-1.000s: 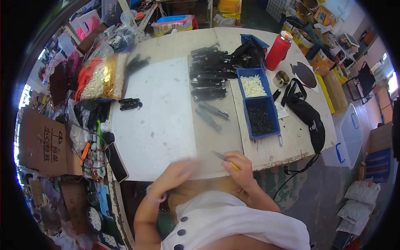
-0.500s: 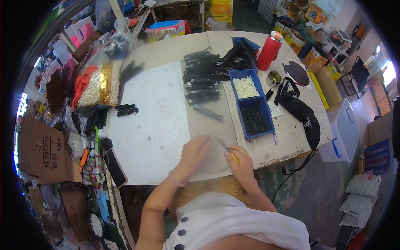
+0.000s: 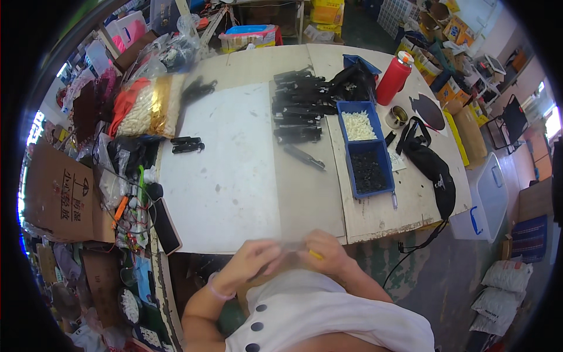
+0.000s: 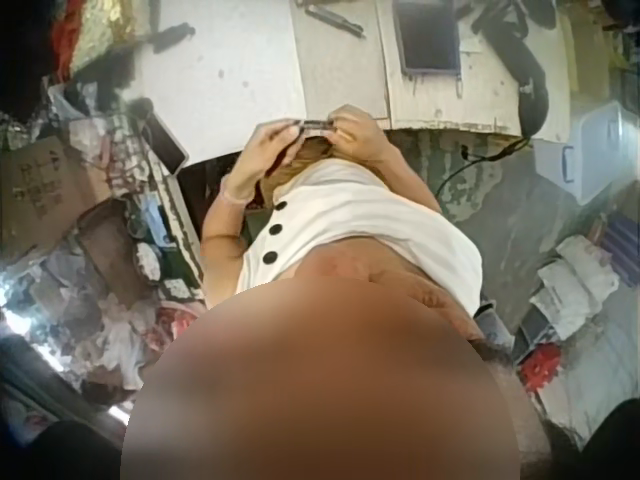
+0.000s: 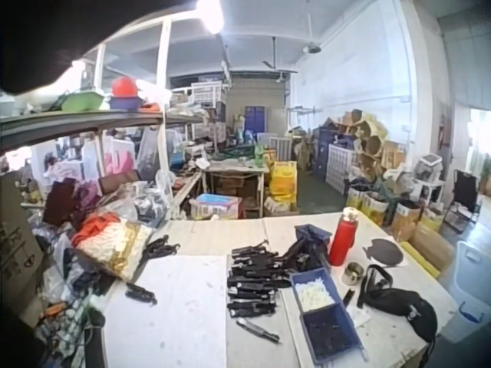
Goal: Polishing or deburring small black plastic components using a manual hand tool.
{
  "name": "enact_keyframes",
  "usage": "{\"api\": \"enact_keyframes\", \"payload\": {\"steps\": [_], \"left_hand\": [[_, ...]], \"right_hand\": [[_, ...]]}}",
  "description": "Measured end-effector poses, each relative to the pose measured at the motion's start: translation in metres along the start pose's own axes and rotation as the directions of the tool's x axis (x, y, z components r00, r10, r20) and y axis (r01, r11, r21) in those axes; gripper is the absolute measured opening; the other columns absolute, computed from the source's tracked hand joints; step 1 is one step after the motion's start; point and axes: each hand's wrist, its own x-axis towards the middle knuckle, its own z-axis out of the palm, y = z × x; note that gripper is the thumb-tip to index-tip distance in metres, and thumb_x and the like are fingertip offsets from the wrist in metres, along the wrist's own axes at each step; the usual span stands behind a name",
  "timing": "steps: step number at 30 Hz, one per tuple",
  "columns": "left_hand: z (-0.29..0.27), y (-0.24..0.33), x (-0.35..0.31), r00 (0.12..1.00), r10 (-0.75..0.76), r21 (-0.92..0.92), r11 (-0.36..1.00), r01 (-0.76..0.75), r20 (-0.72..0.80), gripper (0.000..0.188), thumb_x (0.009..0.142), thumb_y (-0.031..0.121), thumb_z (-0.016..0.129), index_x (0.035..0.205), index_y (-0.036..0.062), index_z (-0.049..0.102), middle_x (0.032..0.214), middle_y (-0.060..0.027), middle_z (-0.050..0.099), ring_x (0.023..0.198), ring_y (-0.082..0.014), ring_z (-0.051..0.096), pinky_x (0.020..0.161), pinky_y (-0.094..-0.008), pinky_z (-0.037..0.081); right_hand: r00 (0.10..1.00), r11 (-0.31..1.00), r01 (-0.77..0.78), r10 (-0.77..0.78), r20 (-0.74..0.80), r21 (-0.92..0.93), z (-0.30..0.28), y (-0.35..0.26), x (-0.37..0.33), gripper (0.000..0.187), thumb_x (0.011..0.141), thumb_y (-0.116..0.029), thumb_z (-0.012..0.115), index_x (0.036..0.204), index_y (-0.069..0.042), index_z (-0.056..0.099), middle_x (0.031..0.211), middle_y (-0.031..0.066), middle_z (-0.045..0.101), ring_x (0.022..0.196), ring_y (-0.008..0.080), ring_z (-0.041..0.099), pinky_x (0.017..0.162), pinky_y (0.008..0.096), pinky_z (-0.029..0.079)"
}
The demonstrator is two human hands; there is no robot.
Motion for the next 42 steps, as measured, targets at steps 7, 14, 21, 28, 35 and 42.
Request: {"api": "enact_keyframes", "payload": {"steps": [7,14,21,28,35,42], "left_hand": [[-0.075,-0.065,-0.062,0.962,-0.261,0.129,0.96,0.25,0.083,0.03,0.091,0.023,0.05,0.103,-0.0026,0.06,0.069,-0.0046,0.059,0.063,-0.0099,0.054,0.061,-0.023,0.043],[-0.071,-0.054,-0.039,0.955,-0.162,0.505,0.863,0.015,0.249,0.044,0.088,0.034,0.054,0.121,0.0045,0.052,0.104,-0.0132,0.062,0.095,-0.0199,0.059,0.083,-0.0312,0.045],[-0.012,0.019,0.155,0.667,0.707,0.937,0.017,-0.348,0.235,0.041,0.077,0.007,0.053,0.118,0.0046,0.05,0.106,-0.016,0.056,0.099,-0.0317,0.052,0.087,-0.0369,0.041],[-0.01,0.011,0.21,0.74,0.656,0.925,0.171,-0.339,0.149,0.031,0.083,0.01,0.051,0.113,0.0026,0.052,0.102,-0.0149,0.058,0.095,-0.0296,0.055,0.083,-0.033,0.044],[0.007,0.002,0.115,0.633,0.761,0.8,0.465,-0.378,-0.143,0.019,0.082,0.011,0.058,0.1,0.002,0.059,0.082,-0.0131,0.06,0.071,-0.0274,0.059,0.062,-0.0319,0.047],[0.005,-0.004,0.088,0.496,0.862,0.944,0.24,-0.225,-0.101,0.016,0.08,0.012,0.061,0.094,0.0037,0.061,0.07,-0.0094,0.057,0.062,-0.0231,0.055,0.054,-0.0309,0.044]], "right_hand": [[0.998,0.991,0.066,-0.066,-0.009,0.112,0.031,-0.005,0.001,0.02,0.079,-0.022,0.065,0.077,-0.003,0.06,0.093,0.0091,0.06,0.087,0.0265,0.056,0.076,0.0334,0.045],[0.94,0.966,-0.214,0.245,-0.237,0.147,-0.006,0.009,-0.003,0.012,0.077,-0.011,0.063,0.077,0.002,0.063,0.089,0.0135,0.062,0.08,0.024,0.06,0.07,0.0307,0.046],[0.885,0.93,-0.261,0.337,-0.322,0.257,-0.018,-0.004,-0.01,0.01,0.077,-0.007,0.061,0.076,0.003,0.063,0.087,0.012,0.062,0.077,0.0205,0.059,0.068,0.0271,0.045],[0.805,0.897,-0.351,0.436,-0.403,0.27,-0.03,0.0,-0.023,0.011,0.078,-0.008,0.06,0.077,0.003,0.062,0.088,0.012,0.062,0.078,0.0199,0.059,0.07,0.0265,0.045],[0.792,0.87,-0.459,0.492,-0.361,0.179,-0.023,0.015,0.005,0.018,0.08,-0.012,0.061,0.087,0.005,0.061,0.093,0.0151,0.061,0.083,0.0253,0.06,0.075,0.0296,0.045],[0.872,0.919,-0.384,0.392,-0.292,0.088,-0.002,0.01,0.022,0.016,0.08,-0.011,0.061,0.086,0.005,0.059,0.088,0.0158,0.06,0.082,0.0305,0.058,0.071,0.0324,0.046]]}}
